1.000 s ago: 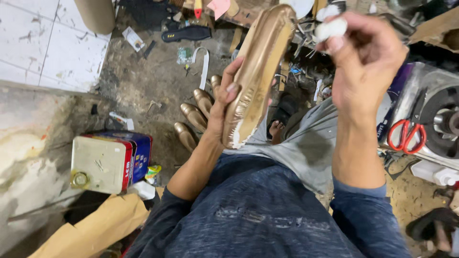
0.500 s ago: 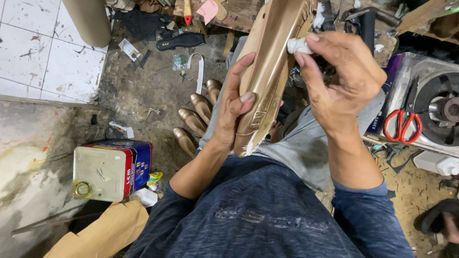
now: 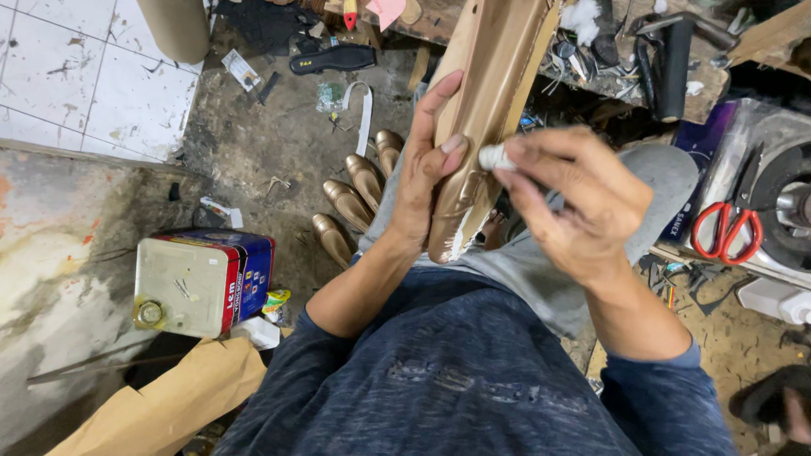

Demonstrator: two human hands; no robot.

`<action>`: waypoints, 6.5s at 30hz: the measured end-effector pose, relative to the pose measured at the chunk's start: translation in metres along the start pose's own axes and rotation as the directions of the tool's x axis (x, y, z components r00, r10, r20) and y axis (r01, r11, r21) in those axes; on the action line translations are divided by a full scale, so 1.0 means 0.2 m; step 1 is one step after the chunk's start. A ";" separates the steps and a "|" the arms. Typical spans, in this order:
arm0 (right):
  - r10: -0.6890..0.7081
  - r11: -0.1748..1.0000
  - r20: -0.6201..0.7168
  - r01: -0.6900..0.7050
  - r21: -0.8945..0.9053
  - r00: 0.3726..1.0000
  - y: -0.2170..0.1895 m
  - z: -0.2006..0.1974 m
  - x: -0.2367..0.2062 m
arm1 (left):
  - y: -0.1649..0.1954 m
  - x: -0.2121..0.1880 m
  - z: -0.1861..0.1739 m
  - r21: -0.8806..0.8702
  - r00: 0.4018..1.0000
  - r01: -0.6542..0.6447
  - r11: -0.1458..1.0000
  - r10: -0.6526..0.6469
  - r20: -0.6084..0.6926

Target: The person applies glue to the sole and edges of a gold-colored shoe using a small white applicator. The person repeatedly dips the applicator into a container and spreads the glue along the shoe's perimeter and sole, then places the shoe on a wooden shelf.

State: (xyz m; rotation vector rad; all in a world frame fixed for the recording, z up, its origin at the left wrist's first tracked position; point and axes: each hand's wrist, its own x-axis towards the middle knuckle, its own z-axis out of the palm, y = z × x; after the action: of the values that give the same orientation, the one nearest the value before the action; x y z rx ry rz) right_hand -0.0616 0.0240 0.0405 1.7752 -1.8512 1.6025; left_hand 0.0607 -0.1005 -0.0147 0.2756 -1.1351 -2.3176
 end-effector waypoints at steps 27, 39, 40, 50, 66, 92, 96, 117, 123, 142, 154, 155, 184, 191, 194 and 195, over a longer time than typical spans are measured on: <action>-0.034 0.997 0.137 0.043 -0.058 0.990 0.00 0.00 -0.03 | -0.08 0.08 -0.04 -0.053 0.988 0.017 0.998 -0.025 -0.151; -0.039 0.998 0.187 0.046 -0.031 0.982 0.02 0.01 -0.08 | -0.16 0.10 -0.09 -0.127 0.977 -0.038 0.991 0.011 -0.214; -0.042 0.999 0.193 0.047 -0.022 0.980 0.02 0.01 -0.08 | -0.17 0.11 -0.09 -0.124 0.975 -0.035 0.992 0.006 -0.223; -0.065 0.998 0.242 0.060 0.029 0.968 0.01 0.03 -0.10 | -0.16 0.14 -0.11 -0.134 0.958 0.016 0.991 -0.054 -0.282; -0.120 0.978 0.293 0.062 0.201 0.949 0.04 0.02 -0.20 | -0.20 0.18 -0.17 -0.212 0.940 0.106 0.972 -0.167 -0.298; 0.818 0.274 0.054 -0.471 0.838 0.572 1.17 0.19 -0.18 | -0.09 0.02 -0.16 0.426 0.955 -0.268 0.864 0.297 -0.001; 0.512 0.854 -0.106 -0.493 0.166 0.852 1.33 0.15 0.01 | -0.10 0.00 -0.18 0.560 0.934 -0.251 0.790 0.350 -0.075; 0.340 0.924 -0.077 -0.317 0.215 0.937 1.21 0.03 0.11 | -0.14 0.01 -0.12 0.597 0.837 -0.473 0.648 0.542 0.075; -0.020 0.974 -0.105 -0.005 -0.228 0.994 1.02 -0.05 0.09 | -0.12 0.09 -0.08 0.671 0.766 -0.570 0.473 0.602 0.227; 0.075 0.854 0.123 0.000 -0.520 0.990 1.71 0.17 -0.06 | -0.12 0.00 -0.06 0.745 0.838 -0.429 0.511 0.533 0.117; 0.469 0.834 -0.089 -0.406 0.374 0.879 0.88 -0.04 0.16 | -0.13 0.05 -0.11 0.630 0.780 -0.569 0.528 0.588 0.212; 0.499 0.798 -0.090 -0.417 0.435 0.862 0.73 -0.06 0.16 | -0.13 0.06 -0.10 0.631 0.764 -0.591 0.502 0.600 0.239; 0.123 0.990 0.072 -0.127 0.061 0.990 -0.05 -0.20 0.12 | -0.03 0.07 -0.01 0.690 0.720 -0.659 0.299 0.514 0.466; 0.132 0.991 0.109 -0.130 -0.025 0.985 -0.09 -0.23 0.14 | -0.01 0.07 0.00 0.704 0.733 -0.646 0.296 0.498 0.463; 0.100 0.995 0.130 -0.102 0.007 0.986 -0.09 -0.23 0.14 | 0.00 0.07 0.00 0.701 0.726 -0.654 0.283 0.494 0.478; 0.104 0.994 0.131 -0.107 0.014 0.986 -0.09 -0.23 0.15 | 0.01 0.07 0.00 0.705 0.736 -0.647 0.292 0.480 0.477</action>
State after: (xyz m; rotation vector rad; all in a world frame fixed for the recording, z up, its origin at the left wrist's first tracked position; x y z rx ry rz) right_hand -0.0820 0.0415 0.0900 1.8612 -2.0246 1.5822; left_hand 0.0501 -0.1082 -0.0131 -0.0302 -2.0131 -0.9944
